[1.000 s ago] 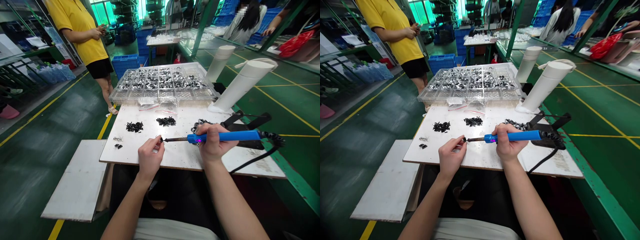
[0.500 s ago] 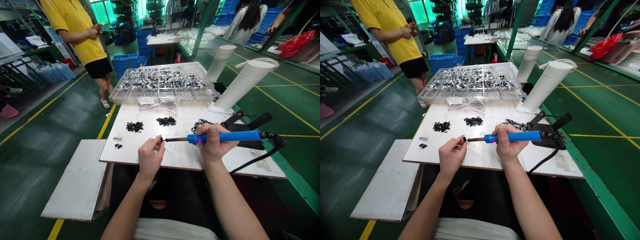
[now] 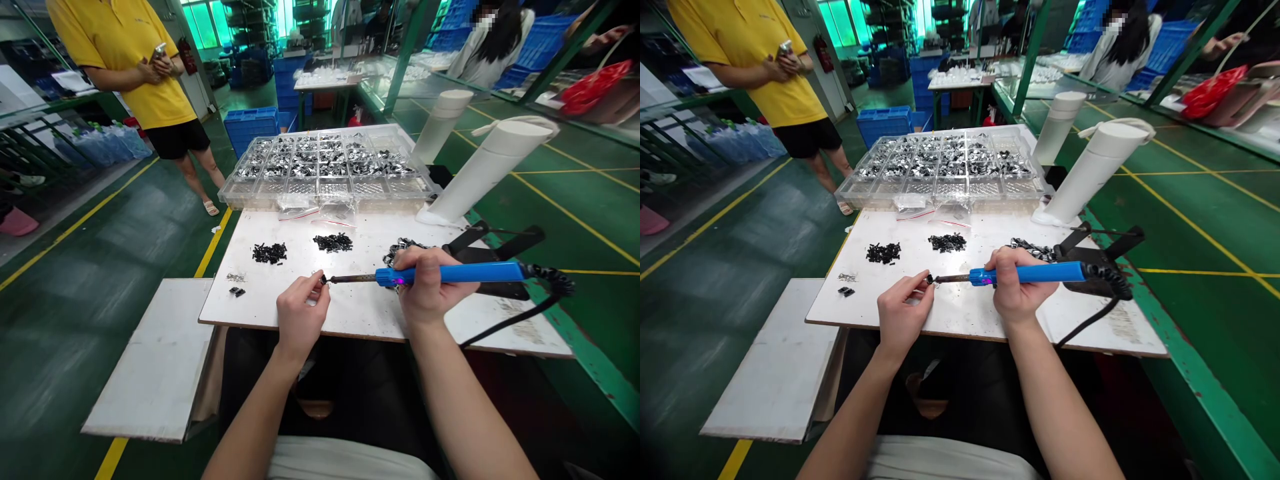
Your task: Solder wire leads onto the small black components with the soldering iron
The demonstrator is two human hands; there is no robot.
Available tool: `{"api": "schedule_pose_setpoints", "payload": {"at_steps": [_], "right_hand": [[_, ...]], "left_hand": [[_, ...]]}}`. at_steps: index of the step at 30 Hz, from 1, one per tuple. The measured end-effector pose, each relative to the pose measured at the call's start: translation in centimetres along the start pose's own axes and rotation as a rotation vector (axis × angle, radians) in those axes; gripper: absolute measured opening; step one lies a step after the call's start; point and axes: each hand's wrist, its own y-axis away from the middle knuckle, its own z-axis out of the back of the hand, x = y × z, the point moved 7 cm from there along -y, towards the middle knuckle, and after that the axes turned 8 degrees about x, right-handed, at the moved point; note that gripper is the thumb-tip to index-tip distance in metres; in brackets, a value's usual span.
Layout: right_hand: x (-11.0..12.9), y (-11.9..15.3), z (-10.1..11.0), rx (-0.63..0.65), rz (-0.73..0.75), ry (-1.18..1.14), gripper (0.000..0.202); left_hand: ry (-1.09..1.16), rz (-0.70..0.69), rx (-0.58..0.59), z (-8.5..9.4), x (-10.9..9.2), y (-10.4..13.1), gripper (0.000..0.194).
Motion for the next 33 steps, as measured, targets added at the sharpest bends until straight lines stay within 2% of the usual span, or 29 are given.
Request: {"api": "schedule_pose_setpoints", "payload": {"at_steps": [12,22,24,28,30,33], "right_hand": [[-0.2,0.0,0.0,0.013,0.029,-0.048,0.036],[-0.1,-0.1,-0.2,0.003,0.013,-0.034,0.041],[0.0,-0.3,0.2,-0.073,0.025,-0.069,0.044],[-0.1,-0.6,1.9,-0.353,-0.017,-0.128,0.038],[-0.5,-0.8,2.1,-0.371,-0.088,-0.131,0.033],[-0.8,-1.1,1.8,-0.319,-0.135,-0.135,0.043]], "left_hand": [[-0.013,-0.063,-0.037,0.0,-0.2,0.1,0.022],[-0.001,-0.045,-0.026,0.0,-0.2,0.1,0.023],[0.023,-0.028,-0.027,0.1,-0.1,0.0,0.022],[0.148,0.036,-0.016,0.4,0.1,-0.2,0.021],[0.232,0.061,0.009,0.4,0.3,-0.2,0.022],[0.352,0.090,0.058,0.4,0.5,-0.2,0.023]]}}
